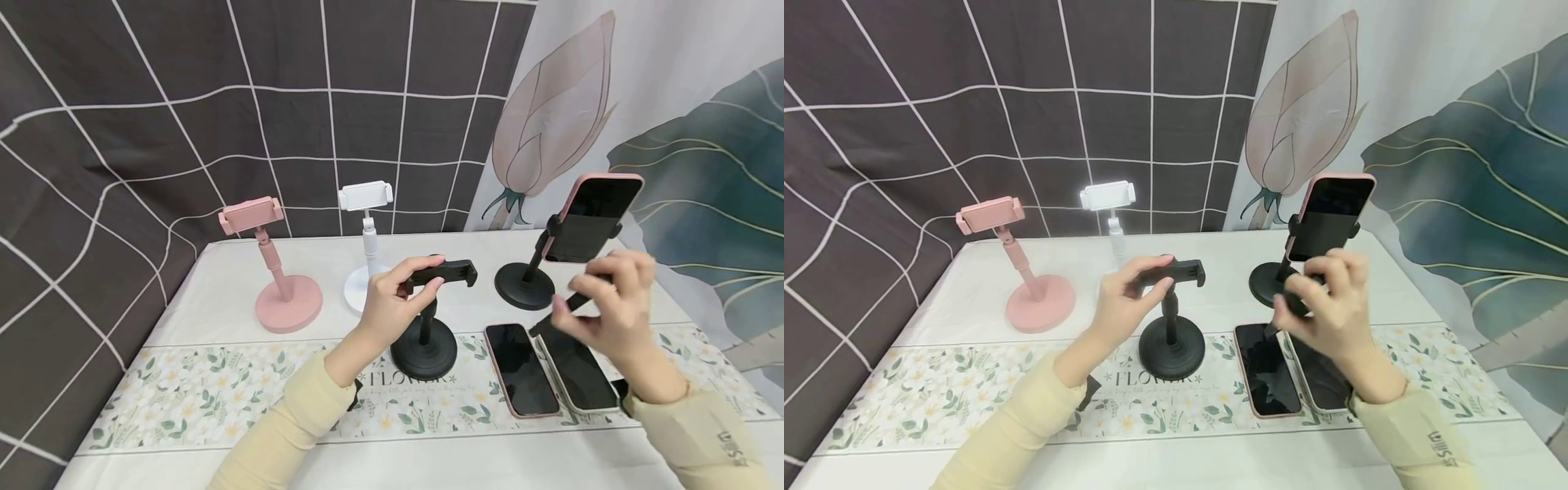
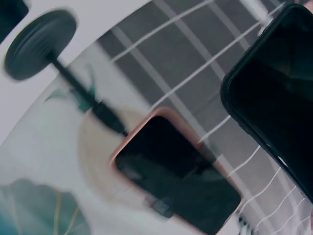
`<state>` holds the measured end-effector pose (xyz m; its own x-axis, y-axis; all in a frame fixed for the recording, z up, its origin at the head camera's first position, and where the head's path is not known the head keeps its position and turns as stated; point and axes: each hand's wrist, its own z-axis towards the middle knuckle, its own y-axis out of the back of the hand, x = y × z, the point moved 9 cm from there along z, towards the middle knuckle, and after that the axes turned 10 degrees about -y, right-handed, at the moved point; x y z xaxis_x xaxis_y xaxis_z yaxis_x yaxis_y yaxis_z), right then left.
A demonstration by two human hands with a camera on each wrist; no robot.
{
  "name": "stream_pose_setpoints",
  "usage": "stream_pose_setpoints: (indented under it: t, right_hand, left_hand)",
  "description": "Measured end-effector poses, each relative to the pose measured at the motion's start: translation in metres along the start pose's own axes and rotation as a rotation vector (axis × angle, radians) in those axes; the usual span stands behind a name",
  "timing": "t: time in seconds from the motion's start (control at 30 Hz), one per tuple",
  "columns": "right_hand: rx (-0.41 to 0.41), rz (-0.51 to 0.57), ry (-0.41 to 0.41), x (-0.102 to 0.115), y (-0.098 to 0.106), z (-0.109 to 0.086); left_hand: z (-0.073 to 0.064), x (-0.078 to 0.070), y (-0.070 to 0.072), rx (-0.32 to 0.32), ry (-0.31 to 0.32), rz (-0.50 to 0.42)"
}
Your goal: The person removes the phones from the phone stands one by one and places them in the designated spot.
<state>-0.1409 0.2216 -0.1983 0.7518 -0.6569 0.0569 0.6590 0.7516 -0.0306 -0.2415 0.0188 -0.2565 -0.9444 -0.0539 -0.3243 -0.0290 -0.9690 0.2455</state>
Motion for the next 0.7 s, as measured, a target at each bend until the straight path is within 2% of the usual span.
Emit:
stream_pose_setpoints:
  t: [0.1,0.2,0.3,0.4,0.5,0.6,0.7]
  right_hand:
    - [0.078,-0.121,-0.063,-0.025,0.008,0.003]
    - [0.187,-0.235,-0.084,-0.048,0.012,0.001]
    - [0.282,-0.325,-0.051,-0.066,0.016,-0.007]
    - [0.329,-0.373,-0.022,-0.083,0.025,-0.015]
    - [0.41,-0.422,-0.038,-0.103,0.036,-0.023]
    - [0.589,-0.489,-0.1,-0.127,0.044,-0.034]
    - [0.847,-0.551,-0.174,-0.152,0.048,-0.054]
  left_hand:
    - [0.001,0.0,0.001,0.004,-0.001,0.007]
    - [0.001,0.001,0.002,0.004,0.004,0.006]
    - [0.001,0.001,0.003,0.004,0.011,0.004]
    - [0.0,0.001,0.003,0.008,0.01,0.003]
    - [0.0,0.0,0.002,0.016,0.001,0.009]
    - [0.001,-0.001,0.002,0.027,-0.008,0.018]
    - [0.002,-0.001,0.001,0.042,-0.008,0.019]
